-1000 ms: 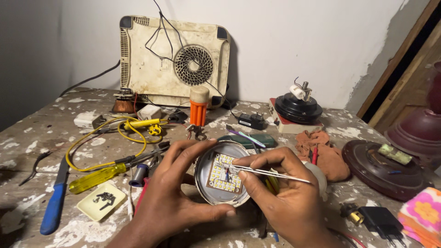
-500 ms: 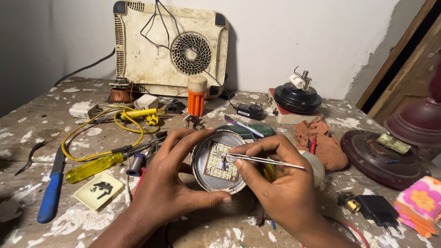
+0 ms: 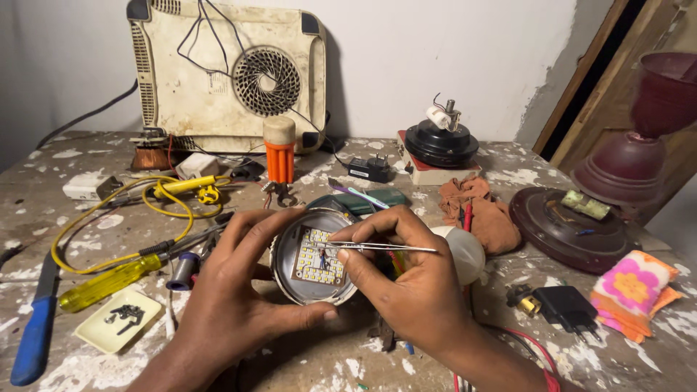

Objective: The person tests an LED bulb with a multimeter, then uses a screwdriver and tweezers to work on the LED board inside the bulb housing. They brush the board with a toothbrush, separate the bulb's base and cover, and press the bulb parts back together.

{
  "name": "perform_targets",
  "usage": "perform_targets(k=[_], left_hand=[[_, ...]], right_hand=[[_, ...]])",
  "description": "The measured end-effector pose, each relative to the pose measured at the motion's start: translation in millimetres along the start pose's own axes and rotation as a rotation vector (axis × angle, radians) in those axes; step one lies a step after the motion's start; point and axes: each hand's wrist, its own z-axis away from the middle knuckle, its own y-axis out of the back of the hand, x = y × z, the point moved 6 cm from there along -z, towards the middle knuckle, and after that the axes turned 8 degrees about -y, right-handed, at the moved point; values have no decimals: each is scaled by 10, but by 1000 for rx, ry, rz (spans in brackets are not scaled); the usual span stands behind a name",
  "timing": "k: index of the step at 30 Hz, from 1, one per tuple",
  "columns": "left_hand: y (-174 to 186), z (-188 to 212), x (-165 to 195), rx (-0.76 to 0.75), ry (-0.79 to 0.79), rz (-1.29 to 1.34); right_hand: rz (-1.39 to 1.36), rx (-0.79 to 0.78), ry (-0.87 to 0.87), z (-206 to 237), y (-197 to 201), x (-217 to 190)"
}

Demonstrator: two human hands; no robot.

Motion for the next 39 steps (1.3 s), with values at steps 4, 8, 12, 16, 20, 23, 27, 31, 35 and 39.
perform_targets(k=[4, 8, 12, 16, 20, 23, 27, 31, 35, 39], left_hand=[[8, -15, 19, -6, 10, 14], [8, -27, 29, -15, 35, 8], [18, -30, 25, -23, 54, 15], [12, -23, 5, -17, 54, 33], [6, -12, 14, -15, -11, 60], [6, 4, 6, -19, -9, 56], [-8, 21, -28, -29, 49, 60], [-3, 22, -4, -27, -4, 68], [2, 10, -2, -29, -1, 72], [9, 9, -5, -31, 32, 64]], right_hand=[[-16, 24, 27, -19, 3, -10], [67, 25, 39, -9, 10, -13], [67, 34, 65, 5, 12, -15], [-9, 54, 42, 6, 21, 16], [-24, 38, 36, -9, 27, 34], [-2, 46, 32, -5, 31, 39], [-23, 51, 29, 5, 23, 31], [32, 46, 33, 4, 14, 10], [-16, 54, 7, -4, 17, 26], [29, 62, 4, -15, 37, 31]])
